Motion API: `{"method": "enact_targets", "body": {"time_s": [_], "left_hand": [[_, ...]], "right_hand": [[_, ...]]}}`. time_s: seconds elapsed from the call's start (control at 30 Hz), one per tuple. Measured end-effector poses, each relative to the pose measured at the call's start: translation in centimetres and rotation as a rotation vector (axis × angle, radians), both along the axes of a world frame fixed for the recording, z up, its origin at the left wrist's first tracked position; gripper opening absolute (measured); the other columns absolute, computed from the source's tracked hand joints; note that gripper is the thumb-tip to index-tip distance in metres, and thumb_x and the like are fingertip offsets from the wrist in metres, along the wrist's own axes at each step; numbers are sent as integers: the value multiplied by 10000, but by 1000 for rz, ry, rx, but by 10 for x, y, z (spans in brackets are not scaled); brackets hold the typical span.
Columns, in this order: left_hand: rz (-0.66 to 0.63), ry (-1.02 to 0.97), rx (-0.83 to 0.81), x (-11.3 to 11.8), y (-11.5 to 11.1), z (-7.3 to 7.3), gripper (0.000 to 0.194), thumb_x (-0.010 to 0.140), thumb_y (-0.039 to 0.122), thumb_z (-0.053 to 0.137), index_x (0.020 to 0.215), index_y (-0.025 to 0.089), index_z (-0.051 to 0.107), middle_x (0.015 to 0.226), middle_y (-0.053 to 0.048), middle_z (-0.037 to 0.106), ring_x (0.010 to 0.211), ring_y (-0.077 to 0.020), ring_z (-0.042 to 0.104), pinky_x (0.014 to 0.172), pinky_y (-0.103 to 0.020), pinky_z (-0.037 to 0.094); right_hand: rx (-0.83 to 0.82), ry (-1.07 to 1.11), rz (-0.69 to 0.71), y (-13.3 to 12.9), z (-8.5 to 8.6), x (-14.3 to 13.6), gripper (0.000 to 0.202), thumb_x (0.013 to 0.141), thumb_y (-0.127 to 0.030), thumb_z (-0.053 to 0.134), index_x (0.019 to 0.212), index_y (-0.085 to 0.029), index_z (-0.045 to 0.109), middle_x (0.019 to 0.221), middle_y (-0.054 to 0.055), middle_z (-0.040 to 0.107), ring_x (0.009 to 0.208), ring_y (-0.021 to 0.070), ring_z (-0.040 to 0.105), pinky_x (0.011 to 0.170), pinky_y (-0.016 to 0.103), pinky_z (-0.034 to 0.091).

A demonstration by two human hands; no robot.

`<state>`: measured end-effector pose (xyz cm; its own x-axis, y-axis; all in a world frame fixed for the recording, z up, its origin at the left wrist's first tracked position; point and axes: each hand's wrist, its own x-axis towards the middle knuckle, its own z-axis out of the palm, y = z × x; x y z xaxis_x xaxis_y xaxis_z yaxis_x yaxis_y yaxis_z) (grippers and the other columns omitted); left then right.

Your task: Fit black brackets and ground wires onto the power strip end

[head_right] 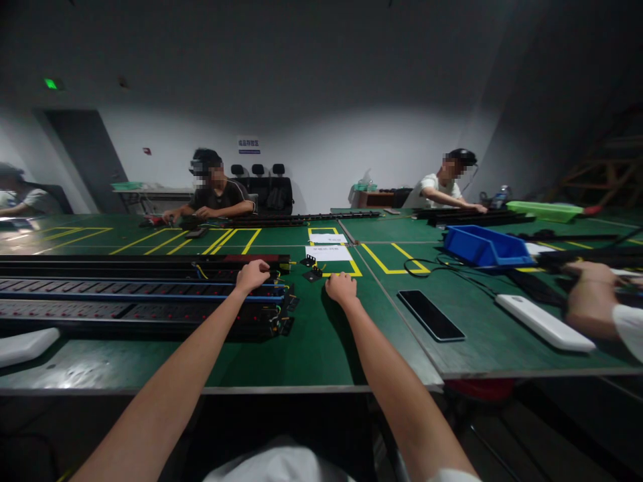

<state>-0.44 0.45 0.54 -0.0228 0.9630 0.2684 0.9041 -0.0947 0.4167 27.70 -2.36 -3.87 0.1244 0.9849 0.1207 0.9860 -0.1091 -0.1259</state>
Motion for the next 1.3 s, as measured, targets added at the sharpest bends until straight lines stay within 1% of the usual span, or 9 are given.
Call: {"method": "enact_targets", "body": {"time_s": [0.1,0.27,0.63,1.03,1.17,1.23,1.3], "left_hand": [[2,27,20,1,-1,0,245,777,268,660,1012,289,729,1094,-16,765,1077,-224,676,907,-301,493],[8,49,31,3,1,-1,212,802,272,644,990,285,741,1087,-30,763,1086,-239,667,930,-337,489],[-14,70,41,2,-1,-1,220,811,253,632,999,285,743,1100,-28,759,1099,-237,651,949,-342,478],[-10,63,36,2,-3,1,214,815,323,646,998,278,749,1074,-43,762,1075,-263,660,940,-356,487],[-15,20,44,2,-5,1,211,835,334,629,998,278,750,1082,-38,762,1076,-256,660,931,-337,490],[-17,-45,52,1,-4,0,216,849,323,615,1011,267,745,1101,-38,759,1064,-238,665,915,-313,493],[-10,-119,72,1,-2,0,224,844,294,618,1021,234,743,1114,-61,752,1053,-230,666,904,-296,493]], "right_hand": [[-3,3,3,1,0,0,455,988,-357,357,1254,-139,656,1296,213,598,1221,334,550,975,450,430],[-1,7,2,1,-1,0,455,988,-363,364,1260,-138,652,1293,216,600,1218,340,553,981,458,427],[6,18,2,0,-1,0,445,988,-353,367,1253,-149,662,1292,215,601,1217,337,554,985,463,419],[12,4,1,-2,1,-1,438,992,-358,369,1246,-148,657,1278,206,607,1208,336,557,975,450,424],[19,-4,-5,-3,0,-1,429,993,-352,370,1233,-147,660,1266,208,609,1201,333,558,958,435,425],[33,-3,-8,-4,-2,-2,422,990,-349,376,1228,-147,660,1261,207,610,1199,331,557,953,433,421],[59,8,-17,-5,-4,-3,405,983,-342,392,1209,-146,666,1245,202,616,1194,327,555,953,431,412]]}}
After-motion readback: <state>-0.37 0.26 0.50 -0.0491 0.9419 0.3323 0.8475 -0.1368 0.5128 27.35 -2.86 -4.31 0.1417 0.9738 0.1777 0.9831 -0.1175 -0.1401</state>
